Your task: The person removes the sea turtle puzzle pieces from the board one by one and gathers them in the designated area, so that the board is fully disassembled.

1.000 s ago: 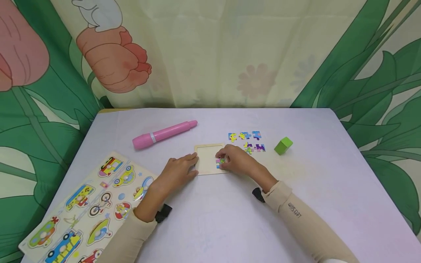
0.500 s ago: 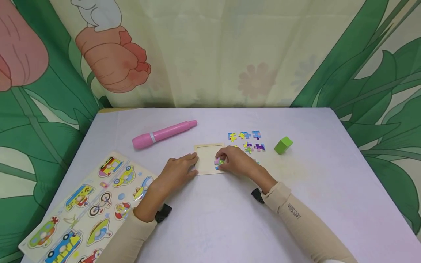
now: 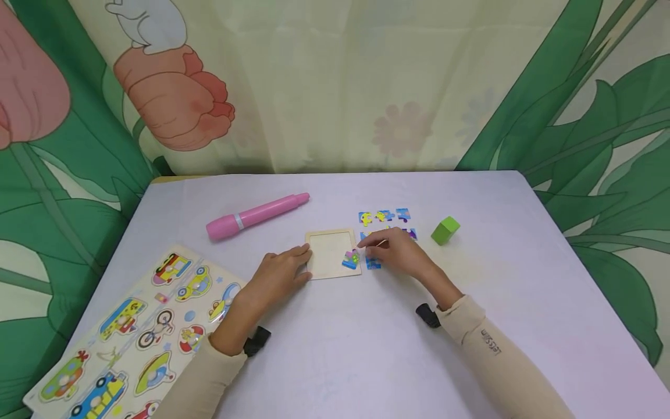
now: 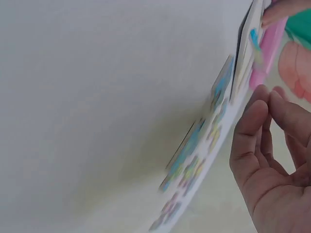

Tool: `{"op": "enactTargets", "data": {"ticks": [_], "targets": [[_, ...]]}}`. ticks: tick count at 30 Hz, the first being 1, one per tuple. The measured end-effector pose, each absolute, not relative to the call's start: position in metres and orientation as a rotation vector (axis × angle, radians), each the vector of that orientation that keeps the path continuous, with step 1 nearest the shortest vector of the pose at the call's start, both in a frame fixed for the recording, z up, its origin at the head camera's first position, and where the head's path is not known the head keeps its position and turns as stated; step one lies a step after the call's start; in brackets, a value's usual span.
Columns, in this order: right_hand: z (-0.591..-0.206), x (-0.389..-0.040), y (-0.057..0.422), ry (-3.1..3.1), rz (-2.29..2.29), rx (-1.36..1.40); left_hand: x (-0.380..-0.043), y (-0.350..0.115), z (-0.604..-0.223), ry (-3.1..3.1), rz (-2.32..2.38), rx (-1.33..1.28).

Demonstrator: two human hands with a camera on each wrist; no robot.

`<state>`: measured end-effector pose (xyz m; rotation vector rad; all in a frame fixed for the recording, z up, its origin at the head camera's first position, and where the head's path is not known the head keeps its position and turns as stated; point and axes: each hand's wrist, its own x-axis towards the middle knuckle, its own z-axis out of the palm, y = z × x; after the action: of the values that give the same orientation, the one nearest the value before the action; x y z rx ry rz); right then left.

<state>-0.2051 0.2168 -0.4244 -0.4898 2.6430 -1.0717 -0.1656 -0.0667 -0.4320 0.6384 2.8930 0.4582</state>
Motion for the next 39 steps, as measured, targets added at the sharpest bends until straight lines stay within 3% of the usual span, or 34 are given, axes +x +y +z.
{"op": "enactTargets", "data": {"ticks": [5,15,25,39], "targets": [[-0.425,-0.206,0.225,2.608,-1.106,-0.457,-0.165,-0.069,-0.431,2.889,0.459,0.607],[-0.431,-0.205,0.184,2.675,-0.916,-0.428,-0.167,-0.067,-0.438,2.869,0.460,0.600],[-0.431,-0.200,0.176,2.730,-0.814,-0.523,-0.167,-0.065,-0.436,2.872,0.441,0.616],[-0.425,-0.199,0.212,2.685,-0.811,-0.504,-0.166,-0.066,-0.436,2.889,0.467,0.631]]}}
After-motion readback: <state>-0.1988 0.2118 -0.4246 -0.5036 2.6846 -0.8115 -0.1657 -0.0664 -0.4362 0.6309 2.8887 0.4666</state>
